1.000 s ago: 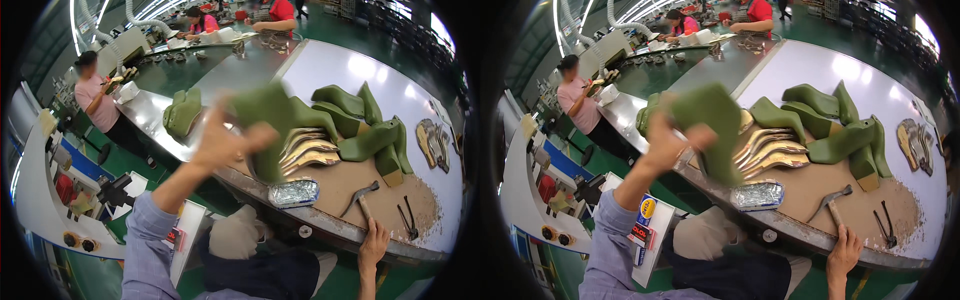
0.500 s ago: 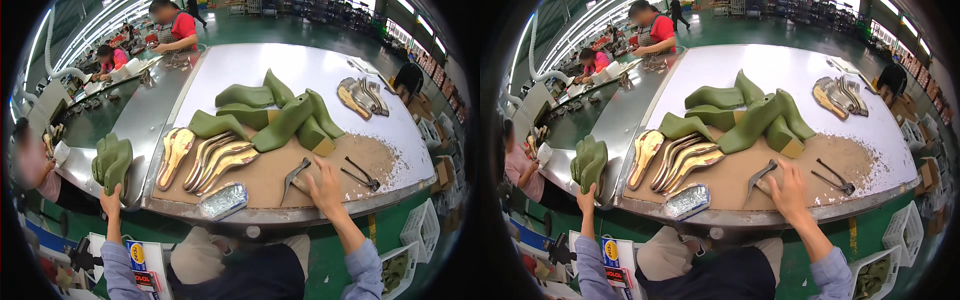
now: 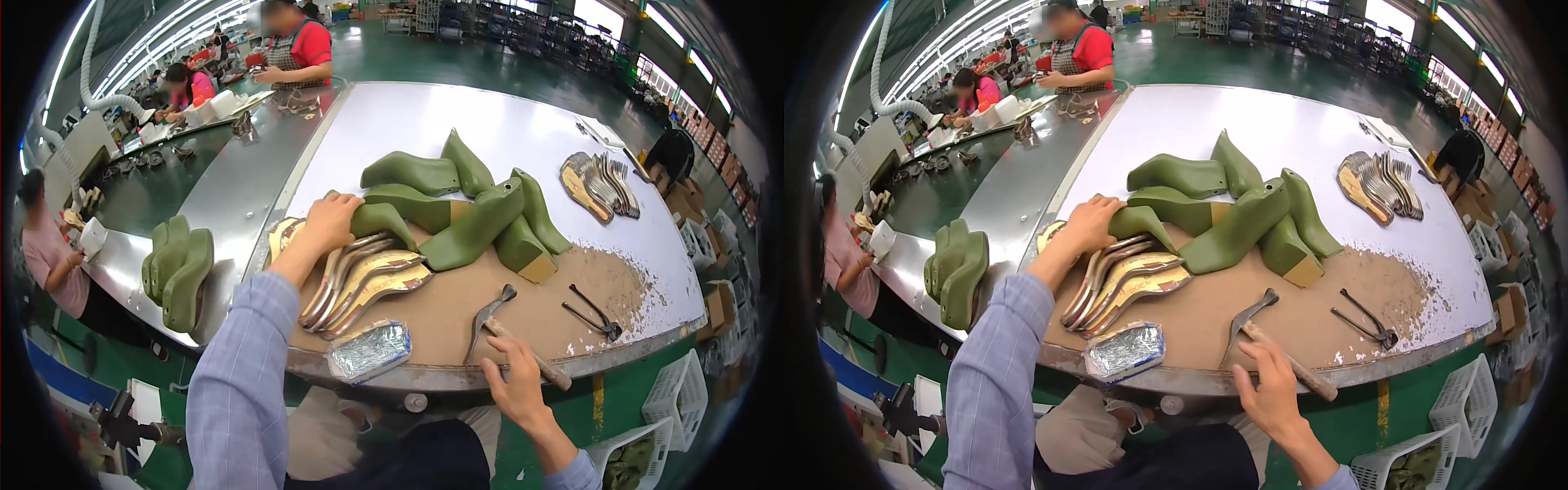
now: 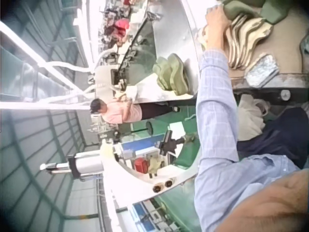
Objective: The person repeatedly picks up green shoe uppers and wooden soles, inserts the soles into the uppers, and uses a hammer to tap them into place. They handle the components one at a time, occasionally repositioning items on the table, and continue the assembly cycle throughout the clip.
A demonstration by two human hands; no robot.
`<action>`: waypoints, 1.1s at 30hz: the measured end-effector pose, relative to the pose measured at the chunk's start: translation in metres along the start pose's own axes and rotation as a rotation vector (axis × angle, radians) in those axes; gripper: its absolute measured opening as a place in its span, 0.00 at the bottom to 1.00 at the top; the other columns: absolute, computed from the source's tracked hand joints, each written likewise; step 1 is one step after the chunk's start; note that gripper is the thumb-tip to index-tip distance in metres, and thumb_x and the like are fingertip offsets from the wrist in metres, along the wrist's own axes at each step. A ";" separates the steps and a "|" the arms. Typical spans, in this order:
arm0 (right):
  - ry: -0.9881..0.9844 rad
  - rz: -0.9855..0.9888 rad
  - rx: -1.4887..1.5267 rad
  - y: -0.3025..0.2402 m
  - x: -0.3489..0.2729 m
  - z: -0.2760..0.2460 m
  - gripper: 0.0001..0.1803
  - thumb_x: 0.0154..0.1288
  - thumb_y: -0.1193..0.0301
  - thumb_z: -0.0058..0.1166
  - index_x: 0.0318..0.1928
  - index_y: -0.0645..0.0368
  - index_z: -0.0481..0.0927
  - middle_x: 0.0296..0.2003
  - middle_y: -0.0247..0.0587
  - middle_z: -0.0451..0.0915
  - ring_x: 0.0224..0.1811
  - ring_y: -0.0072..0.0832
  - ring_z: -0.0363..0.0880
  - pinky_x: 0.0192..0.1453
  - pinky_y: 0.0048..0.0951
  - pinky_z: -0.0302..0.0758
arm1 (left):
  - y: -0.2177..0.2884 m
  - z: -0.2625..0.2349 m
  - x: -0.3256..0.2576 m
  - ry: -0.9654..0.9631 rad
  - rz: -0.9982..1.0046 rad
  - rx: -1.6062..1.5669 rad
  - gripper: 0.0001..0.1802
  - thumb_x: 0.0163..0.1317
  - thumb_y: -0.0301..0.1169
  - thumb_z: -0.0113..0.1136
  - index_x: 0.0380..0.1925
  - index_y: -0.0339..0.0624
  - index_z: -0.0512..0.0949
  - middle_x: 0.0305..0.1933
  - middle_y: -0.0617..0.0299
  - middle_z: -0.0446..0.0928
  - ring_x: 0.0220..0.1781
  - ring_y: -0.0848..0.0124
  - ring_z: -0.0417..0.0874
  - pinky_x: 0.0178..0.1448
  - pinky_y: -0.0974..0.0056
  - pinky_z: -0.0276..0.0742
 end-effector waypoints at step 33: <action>0.173 0.367 1.039 -0.033 -0.116 -0.002 0.34 0.54 0.62 0.64 0.60 0.67 0.73 0.48 0.48 0.80 0.54 0.40 0.80 0.63 0.43 0.77 | 0.120 -0.007 -0.106 0.323 0.163 -0.043 0.18 0.63 0.40 0.65 0.48 0.42 0.82 0.48 0.51 0.81 0.49 0.52 0.82 0.49 0.52 0.79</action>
Point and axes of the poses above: each hand's wrist, its own x-axis towards the middle knuckle, its own z-axis out of the palm, y = z × x, the point moved 3 cm from there along x, towards the middle knuckle
